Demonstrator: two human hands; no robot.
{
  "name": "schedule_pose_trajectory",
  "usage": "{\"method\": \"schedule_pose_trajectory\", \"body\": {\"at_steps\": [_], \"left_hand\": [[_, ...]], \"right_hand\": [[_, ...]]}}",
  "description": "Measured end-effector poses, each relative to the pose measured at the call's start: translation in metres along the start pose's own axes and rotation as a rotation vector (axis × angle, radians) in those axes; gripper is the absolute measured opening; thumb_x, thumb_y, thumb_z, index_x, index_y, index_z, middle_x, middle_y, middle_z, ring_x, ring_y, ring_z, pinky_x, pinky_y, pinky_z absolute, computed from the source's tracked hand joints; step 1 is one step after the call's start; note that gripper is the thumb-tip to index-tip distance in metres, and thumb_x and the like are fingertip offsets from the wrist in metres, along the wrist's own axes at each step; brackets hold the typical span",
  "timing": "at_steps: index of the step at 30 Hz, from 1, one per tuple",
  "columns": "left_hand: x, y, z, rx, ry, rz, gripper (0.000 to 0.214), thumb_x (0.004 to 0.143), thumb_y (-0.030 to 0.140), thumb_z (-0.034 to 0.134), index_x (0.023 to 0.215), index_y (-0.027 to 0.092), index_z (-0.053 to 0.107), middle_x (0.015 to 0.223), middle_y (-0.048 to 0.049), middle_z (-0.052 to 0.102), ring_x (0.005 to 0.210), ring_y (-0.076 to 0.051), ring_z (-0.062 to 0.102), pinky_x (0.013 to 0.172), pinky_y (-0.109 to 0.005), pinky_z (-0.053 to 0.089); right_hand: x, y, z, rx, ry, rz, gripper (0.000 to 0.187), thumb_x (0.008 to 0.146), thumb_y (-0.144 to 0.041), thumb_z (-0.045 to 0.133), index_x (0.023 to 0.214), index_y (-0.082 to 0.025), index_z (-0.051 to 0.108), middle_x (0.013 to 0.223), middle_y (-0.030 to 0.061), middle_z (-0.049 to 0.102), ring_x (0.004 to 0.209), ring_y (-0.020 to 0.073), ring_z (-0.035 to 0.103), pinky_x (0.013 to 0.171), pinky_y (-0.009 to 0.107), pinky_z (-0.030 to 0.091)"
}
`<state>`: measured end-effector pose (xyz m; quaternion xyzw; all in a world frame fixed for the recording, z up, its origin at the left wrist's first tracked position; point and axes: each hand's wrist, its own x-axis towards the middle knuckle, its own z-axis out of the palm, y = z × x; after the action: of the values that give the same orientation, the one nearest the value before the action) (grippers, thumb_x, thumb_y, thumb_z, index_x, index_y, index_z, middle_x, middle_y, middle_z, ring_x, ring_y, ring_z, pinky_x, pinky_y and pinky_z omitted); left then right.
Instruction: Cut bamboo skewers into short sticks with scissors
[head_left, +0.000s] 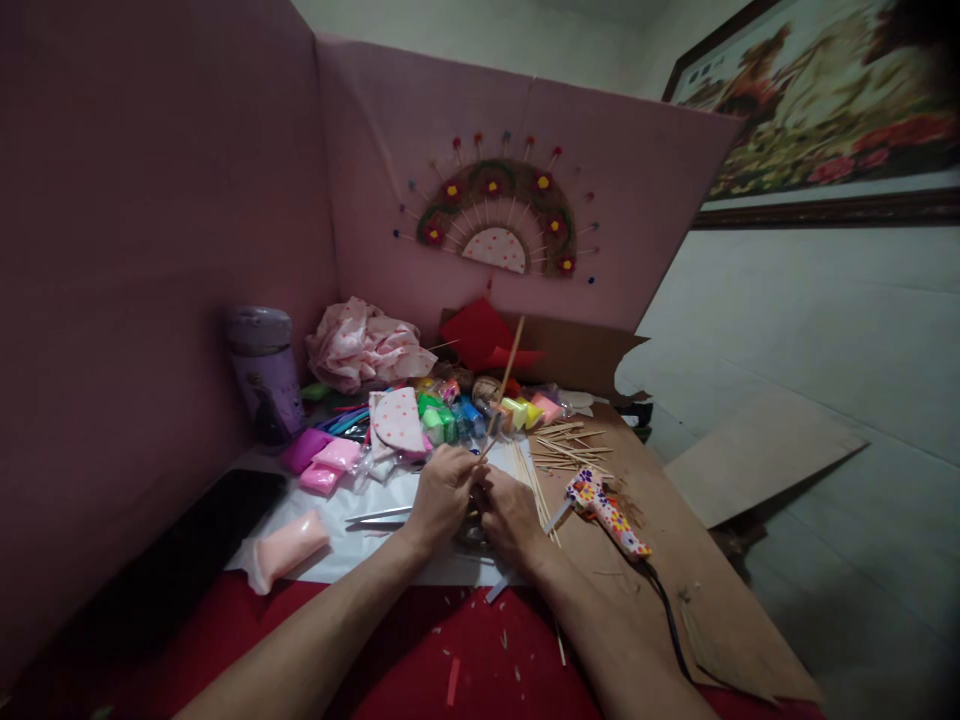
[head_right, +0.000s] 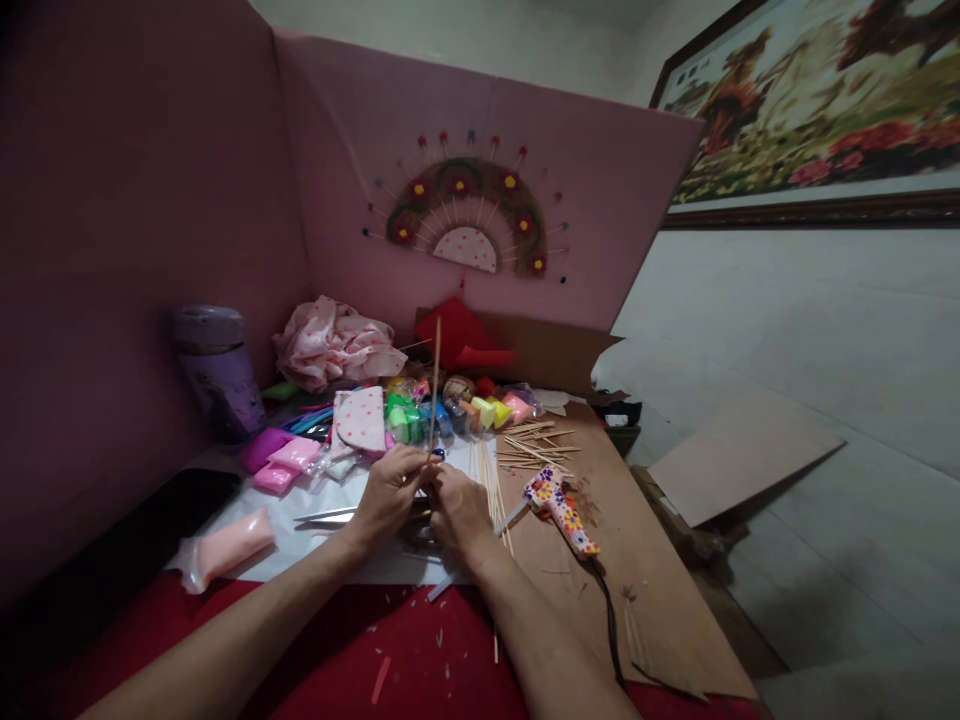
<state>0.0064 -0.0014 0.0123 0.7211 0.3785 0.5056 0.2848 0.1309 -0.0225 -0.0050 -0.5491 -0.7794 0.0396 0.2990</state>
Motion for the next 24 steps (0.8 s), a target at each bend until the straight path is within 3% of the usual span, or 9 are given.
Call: {"method": "schedule_pose_trajectory", "body": {"at_steps": [4, 8, 12, 15, 20, 24], "left_hand": [[0.0, 0.0042, 0.0011, -0.107, 0.008, -0.062, 0.031, 0.081, 0.038, 0.052, 0.063, 0.016, 0.065, 0.072, -0.0028, 0.053, 0.068, -0.013, 0.05, 0.063, -0.023, 0.04], [-0.0004, 0.0018, 0.0012, -0.102, 0.013, -0.079, 0.037, 0.081, 0.039, 0.051, 0.053, 0.015, 0.056, 0.062, 0.0002, 0.046, 0.061, -0.011, 0.045, 0.058, -0.022, 0.036], [-0.0001, -0.002, -0.0012, -0.076, 0.06, -0.09, 0.036, 0.08, 0.037, 0.053, 0.052, 0.015, 0.055, 0.056, 0.0016, 0.043, 0.057, -0.01, 0.041, 0.054, -0.021, 0.032], [0.0001, -0.0017, -0.0019, -0.099, 0.055, -0.071, 0.03, 0.079, 0.034, 0.055, 0.057, 0.015, 0.061, 0.06, 0.0003, 0.049, 0.059, -0.011, 0.046, 0.056, -0.021, 0.036], [-0.0003, 0.0031, -0.0003, -0.181, 0.123, -0.009, 0.017, 0.077, 0.026, 0.058, 0.083, 0.016, 0.07, 0.069, -0.003, 0.062, 0.064, -0.013, 0.056, 0.06, -0.023, 0.042], [0.0018, 0.0043, 0.0014, -0.224, 0.06, -0.076, 0.017, 0.076, 0.024, 0.056, 0.074, 0.015, 0.07, 0.064, -0.0031, 0.066, 0.061, -0.014, 0.059, 0.059, -0.023, 0.045]], "right_hand": [[-0.0006, -0.0008, 0.0039, 0.056, 0.022, -0.015, 0.024, 0.087, -0.014, 0.039, 0.099, -0.017, 0.06, 0.097, 0.0067, 0.065, 0.087, 0.0163, 0.059, 0.073, 0.023, 0.04], [-0.0021, -0.0028, 0.0041, 0.042, 0.076, 0.08, 0.02, 0.086, -0.016, 0.042, 0.085, -0.016, 0.062, 0.08, 0.0055, 0.064, 0.072, 0.0156, 0.058, 0.063, 0.023, 0.038], [-0.0017, -0.007, -0.0001, 0.121, 0.042, 0.076, 0.021, 0.088, -0.024, 0.044, 0.082, -0.019, 0.063, 0.079, 0.0029, 0.065, 0.071, 0.0136, 0.057, 0.061, 0.021, 0.036], [-0.0014, -0.009, -0.0025, 0.159, 0.037, 0.076, 0.024, 0.09, -0.029, 0.042, 0.083, -0.02, 0.064, 0.081, 0.0024, 0.065, 0.072, 0.0131, 0.058, 0.061, 0.021, 0.035], [-0.0033, -0.0066, 0.0004, 0.137, 0.037, 0.116, 0.026, 0.088, -0.028, 0.043, 0.076, -0.02, 0.065, 0.078, 0.0026, 0.065, 0.069, 0.0136, 0.059, 0.06, 0.021, 0.035], [-0.0026, -0.0012, 0.0017, 0.22, 0.033, 0.172, 0.015, 0.082, -0.023, 0.049, 0.08, -0.02, 0.064, 0.079, 0.0029, 0.066, 0.073, 0.0149, 0.059, 0.064, 0.021, 0.038]]}}
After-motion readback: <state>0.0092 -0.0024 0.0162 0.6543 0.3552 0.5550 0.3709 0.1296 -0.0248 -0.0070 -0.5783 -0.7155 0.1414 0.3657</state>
